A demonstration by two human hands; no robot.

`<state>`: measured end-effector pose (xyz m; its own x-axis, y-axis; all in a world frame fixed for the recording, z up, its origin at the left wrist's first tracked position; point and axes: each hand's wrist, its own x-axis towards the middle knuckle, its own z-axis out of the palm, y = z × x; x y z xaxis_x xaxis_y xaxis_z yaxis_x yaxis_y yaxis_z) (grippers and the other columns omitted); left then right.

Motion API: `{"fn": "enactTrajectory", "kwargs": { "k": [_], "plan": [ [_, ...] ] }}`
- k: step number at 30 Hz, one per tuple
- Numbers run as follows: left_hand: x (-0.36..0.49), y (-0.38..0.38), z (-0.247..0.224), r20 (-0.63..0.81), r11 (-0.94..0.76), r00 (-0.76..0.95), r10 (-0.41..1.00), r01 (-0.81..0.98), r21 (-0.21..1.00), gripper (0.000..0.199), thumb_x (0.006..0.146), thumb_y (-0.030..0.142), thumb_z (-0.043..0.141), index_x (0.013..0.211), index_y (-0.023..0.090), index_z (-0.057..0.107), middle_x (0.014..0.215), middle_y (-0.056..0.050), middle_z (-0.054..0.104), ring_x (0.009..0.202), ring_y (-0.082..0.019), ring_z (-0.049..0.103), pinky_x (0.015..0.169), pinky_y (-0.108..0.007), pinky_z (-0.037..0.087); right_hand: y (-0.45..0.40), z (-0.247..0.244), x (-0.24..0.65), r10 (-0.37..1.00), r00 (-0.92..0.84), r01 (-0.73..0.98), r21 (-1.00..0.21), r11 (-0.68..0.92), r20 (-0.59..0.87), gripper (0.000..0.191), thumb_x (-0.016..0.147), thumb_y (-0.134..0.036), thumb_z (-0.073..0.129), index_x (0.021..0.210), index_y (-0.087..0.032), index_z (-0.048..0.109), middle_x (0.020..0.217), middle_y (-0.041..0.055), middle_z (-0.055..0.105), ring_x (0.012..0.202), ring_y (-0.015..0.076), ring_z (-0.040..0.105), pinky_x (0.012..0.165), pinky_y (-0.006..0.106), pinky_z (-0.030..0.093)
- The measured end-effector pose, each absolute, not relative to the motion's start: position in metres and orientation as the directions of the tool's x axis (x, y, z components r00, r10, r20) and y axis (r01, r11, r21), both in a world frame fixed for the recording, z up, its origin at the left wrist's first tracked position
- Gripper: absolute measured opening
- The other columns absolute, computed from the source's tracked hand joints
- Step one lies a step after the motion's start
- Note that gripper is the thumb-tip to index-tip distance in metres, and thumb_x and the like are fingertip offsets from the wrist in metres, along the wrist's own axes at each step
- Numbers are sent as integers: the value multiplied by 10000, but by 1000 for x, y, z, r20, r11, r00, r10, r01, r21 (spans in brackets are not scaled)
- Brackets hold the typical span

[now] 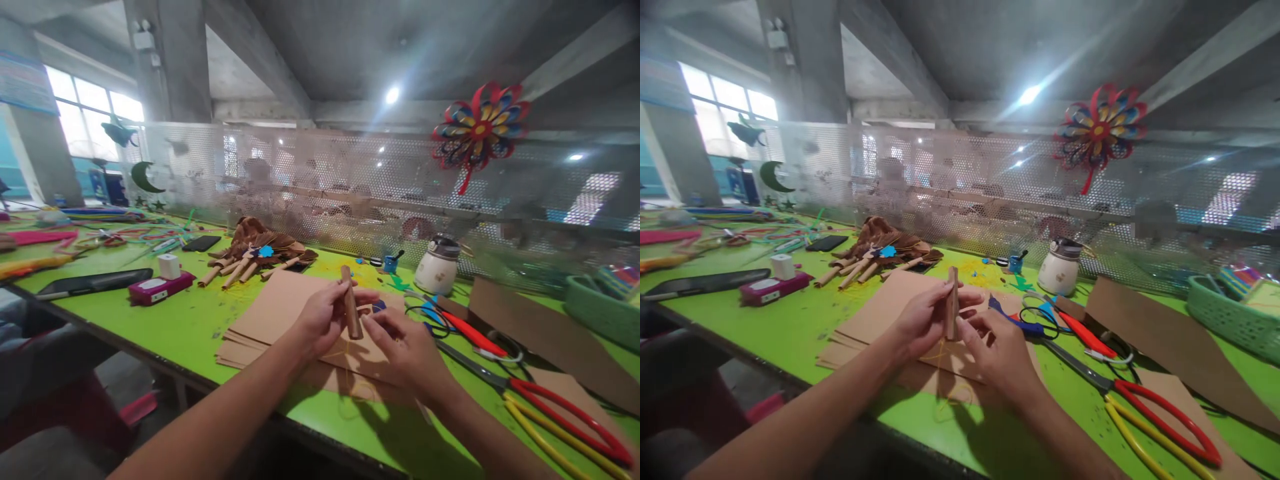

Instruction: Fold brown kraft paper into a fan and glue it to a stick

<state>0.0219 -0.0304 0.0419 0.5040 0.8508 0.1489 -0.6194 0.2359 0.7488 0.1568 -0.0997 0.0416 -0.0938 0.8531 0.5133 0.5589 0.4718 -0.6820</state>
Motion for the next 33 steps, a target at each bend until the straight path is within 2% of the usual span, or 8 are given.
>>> {"fn": "enactTrajectory", "kwargs": {
  "k": [3, 6, 8, 14, 22, 26, 29, 33],
  "plan": [
    [24, -35, 40, 183, 210, 543, 819, -582, 786, 126, 844, 183, 451, 959, 135, 472, 939, -151, 666, 796, -214, 642, 724, -342, 476, -96, 38, 152, 927, -124, 434, -821, 373, 355, 337, 834, -447, 475, 736, -154, 611, 696, 37, 618, 619, 143, 531, 565, 254, 397],
    [25, -39, 39, 233, 179, 593, 771, -552, 814, 179, 842, 210, 475, 1007, 142, 472, 1015, -155, 640, 765, -205, 635, 637, -304, 470, -96, 36, 150, 951, -86, 334, -891, 309, 297, 357, 787, -483, 527, 700, -142, 587, 632, 28, 592, 580, 136, 518, 560, 257, 405],
    [25, -40, 38, 248, 145, 589, 769, -539, 830, 210, 831, 215, 509, 1024, 134, 496, 1021, -151, 631, 794, -198, 626, 658, -295, 463, -95, 35, 151, 963, -58, 290, -919, 268, 262, 356, 754, -491, 564, 702, -139, 581, 606, 21, 577, 553, 130, 504, 550, 260, 400],
    [21, -36, 34, 230, 101, 612, 757, -458, 883, 212, 804, 264, 567, 906, 90, 635, 836, -106, 640, 725, -160, 596, 699, -284, 426, -93, 34, 155, 964, 3, 276, -927, 255, 266, 389, 714, -529, 592, 710, -140, 576, 599, 20, 576, 540, 128, 495, 539, 262, 393],
    [21, -31, 28, 164, 136, 600, 783, -422, 896, 143, 753, 233, 633, 818, 111, 667, 742, -64, 638, 666, -125, 568, 653, -243, 400, -90, 32, 156, 960, -20, 292, -917, 272, 278, 385, 742, -514, 571, 764, -130, 577, 615, 23, 576, 543, 124, 502, 532, 256, 404],
    [20, -26, 28, 155, 181, 583, 797, -476, 861, 156, 756, 216, 625, 845, 94, 664, 732, -67, 627, 654, -125, 565, 624, -230, 401, -93, 33, 151, 969, -106, 232, -942, 241, 221, 404, 721, -518, 596, 829, -129, 575, 641, 23, 596, 541, 117, 518, 535, 252, 421],
    [17, -23, 33, 103, 222, 534, 839, -509, 832, 157, 754, 199, 621, 851, 85, 668, 676, -53, 609, 610, -116, 550, 587, -218, 397, -96, 32, 149, 959, -251, 164, -971, 176, 132, 436, 720, -503, 607, 939, -128, 571, 654, 18, 617, 510, 101, 527, 524, 241, 429],
    [12, -24, 43, 65, 248, 453, 889, -597, 763, 118, 768, 151, 589, 821, 86, 672, 707, -70, 622, 617, -110, 554, 605, -219, 422, -106, 35, 151, 868, -496, 288, -942, 171, 6, 361, 744, -444, 602, 930, -136, 615, 737, 42, 658, 602, 116, 577, 559, 232, 441]
  ]
}}
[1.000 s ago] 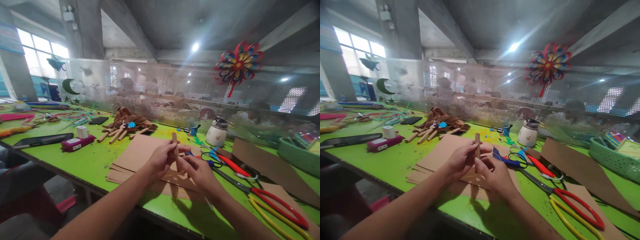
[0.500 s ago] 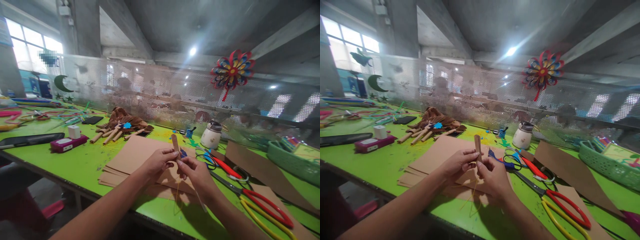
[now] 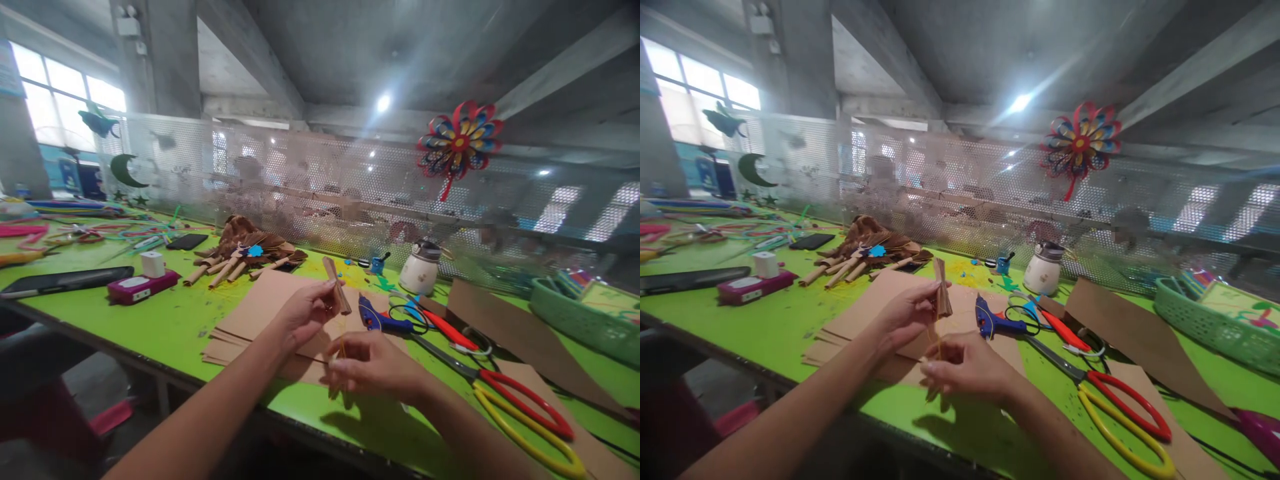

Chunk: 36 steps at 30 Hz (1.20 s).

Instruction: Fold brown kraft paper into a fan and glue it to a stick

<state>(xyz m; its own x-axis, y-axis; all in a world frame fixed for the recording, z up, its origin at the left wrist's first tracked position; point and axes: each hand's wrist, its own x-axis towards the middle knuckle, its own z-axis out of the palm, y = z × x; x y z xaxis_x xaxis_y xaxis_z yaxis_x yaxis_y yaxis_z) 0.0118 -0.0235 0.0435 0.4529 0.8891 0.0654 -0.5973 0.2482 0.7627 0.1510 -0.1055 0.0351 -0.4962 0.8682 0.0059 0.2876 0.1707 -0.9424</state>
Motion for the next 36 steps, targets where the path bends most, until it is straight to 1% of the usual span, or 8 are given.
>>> {"fn": "enactTrajectory", "kwargs": {
  "k": [4, 8, 12, 16, 22, 24, 31, 36],
  "plan": [
    [6, -25, 53, 57, 276, 441, 896, -652, 706, 137, 793, 122, 548, 849, 82, 667, 677, -59, 607, 591, -104, 553, 615, -234, 457, -113, 48, 160, 774, -631, 525, -705, 477, 54, 263, 756, -378, 603, 927, -188, 666, 797, 20, 667, 646, 110, 547, 579, 217, 411],
    [3, -24, 57, 71, 279, 432, 899, -691, 667, 155, 819, 110, 506, 846, 76, 655, 666, -50, 607, 586, -96, 562, 612, -226, 475, -110, 59, 176, 835, -535, 654, -564, 504, 127, 361, 746, -399, 616, 1037, -188, 641, 905, 58, 665, 697, 138, 580, 603, 238, 426],
    [0, -24, 61, 109, 255, 421, 901, -714, 652, 187, 844, 124, 468, 865, 95, 652, 685, -54, 623, 609, -107, 579, 618, -238, 487, -104, 64, 191, 848, -509, 646, -585, 489, 146, 377, 751, -412, 607, 1050, -184, 631, 1021, 85, 645, 779, 156, 603, 657, 265, 458],
    [-4, -24, 64, 118, 239, 411, 904, -715, 657, 208, 853, 136, 451, 876, 94, 653, 684, -62, 625, 616, -117, 585, 618, -245, 496, -93, 64, 205, 877, -390, 612, -632, 474, 280, 310, 782, -405, 564, 967, -179, 666, 916, 70, 666, 785, 159, 600, 680, 278, 460],
    [-6, -17, 63, 114, 250, 421, 900, -713, 655, 207, 845, 138, 458, 879, 70, 651, 695, -79, 616, 624, -117, 579, 604, -231, 496, -54, 51, 256, 849, 265, 548, -796, 258, 458, 431, 761, -522, 486, 737, -117, 631, 685, 80, 639, 565, 139, 570, 531, 258, 447],
    [-6, -15, 62, 105, 270, 437, 893, -709, 651, 198, 837, 134, 469, 881, 63, 648, 683, -74, 606, 613, -113, 570, 598, -230, 494, -43, 48, 274, 844, 302, 588, -783, 200, 443, 461, 790, -508, 403, 756, -102, 621, 679, 97, 636, 526, 138, 560, 514, 270, 448],
    [-6, -14, 59, 82, 354, 511, 856, -693, 628, 193, 823, 122, 478, 901, 64, 644, 687, -74, 600, 600, -102, 555, 563, -207, 466, -32, 33, 270, 940, -3, 847, -499, 185, 342, 175, 649, -193, 570, 784, -150, 673, 816, 65, 674, 789, 204, 587, 713, 293, 439],
    [-12, -16, 69, 84, 340, 501, 861, -691, 638, 197, 824, 137, 478, 884, 64, 651, 702, -87, 613, 618, -113, 566, 591, -220, 477, -26, 6, 243, 947, -158, 934, -268, 235, 280, 337, 575, -15, 547, 880, -130, 634, 1003, 113, 613, 1002, 248, 485, 891, 338, 340]
  ]
}}
